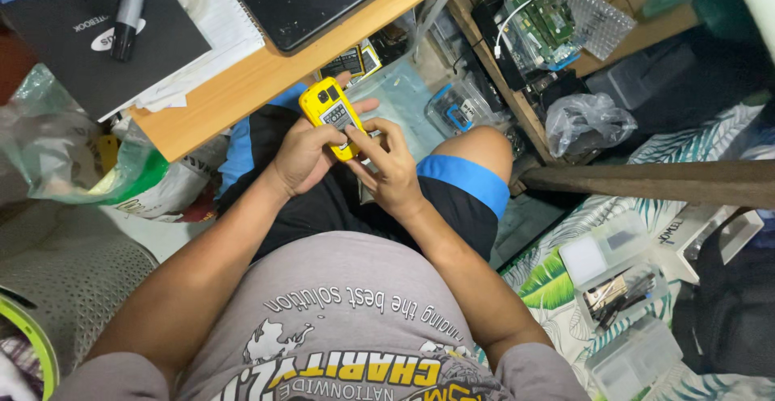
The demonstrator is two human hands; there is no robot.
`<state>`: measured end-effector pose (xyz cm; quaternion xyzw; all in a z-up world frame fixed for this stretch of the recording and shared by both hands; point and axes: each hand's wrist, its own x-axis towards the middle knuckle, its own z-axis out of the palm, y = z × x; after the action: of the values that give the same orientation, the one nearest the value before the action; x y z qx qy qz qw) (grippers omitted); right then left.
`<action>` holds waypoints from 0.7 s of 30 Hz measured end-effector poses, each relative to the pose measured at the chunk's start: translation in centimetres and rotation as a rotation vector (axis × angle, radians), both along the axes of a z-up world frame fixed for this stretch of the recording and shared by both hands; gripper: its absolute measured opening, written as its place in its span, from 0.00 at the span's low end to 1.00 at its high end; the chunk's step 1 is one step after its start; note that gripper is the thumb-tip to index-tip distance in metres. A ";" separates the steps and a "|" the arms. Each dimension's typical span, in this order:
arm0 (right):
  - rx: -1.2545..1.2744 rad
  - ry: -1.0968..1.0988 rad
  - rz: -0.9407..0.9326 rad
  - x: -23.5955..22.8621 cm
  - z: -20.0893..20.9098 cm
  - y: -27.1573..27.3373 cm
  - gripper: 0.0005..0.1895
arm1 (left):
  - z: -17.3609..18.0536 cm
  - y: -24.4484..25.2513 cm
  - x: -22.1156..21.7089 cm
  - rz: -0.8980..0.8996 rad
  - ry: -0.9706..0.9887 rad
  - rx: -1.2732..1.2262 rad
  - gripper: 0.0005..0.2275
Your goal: The person disassembles an orange electronic device, removes the battery, and uses tweezers to manipulate a small circuit board. They then assemble a yellow mobile phone by inserting a battery and connecting a white charging cable.
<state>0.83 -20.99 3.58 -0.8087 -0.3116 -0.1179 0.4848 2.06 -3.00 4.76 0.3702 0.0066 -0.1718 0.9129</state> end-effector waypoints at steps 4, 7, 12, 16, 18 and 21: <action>0.077 -0.020 -0.043 -0.1 0.0 0.1 0.27 | 0.3 0.2 -0.1 -0.018 0.026 -0.076 0.33; 0.143 -0.061 -0.060 -0.1 0.3 -0.1 0.24 | -1.1 -0.1 0.1 0.015 0.147 -0.106 0.24; 0.169 -0.057 -0.107 -0.5 0.1 -0.2 0.22 | -5.1 -1.3 -0.9 0.008 0.372 -0.326 0.19; 0.158 -0.012 -0.154 -0.6 -0.2 -0.2 0.20 | -5.5 -1.6 -1.4 -0.052 0.438 -0.428 0.18; 0.161 0.010 -0.127 -0.5 -0.4 -0.3 0.20 | -4.2 -1.4 -1.3 -0.030 0.417 -0.344 0.17; 0.133 0.068 -0.019 -0.1 -0.4 -0.5 0.21 | -1.8 -0.8 -0.7 0.065 0.267 -0.002 0.18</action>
<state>0.76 -21.49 3.19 -0.7811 -0.2789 -0.1154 0.5466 1.31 -3.78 2.98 0.3429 0.1397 -0.1899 0.9093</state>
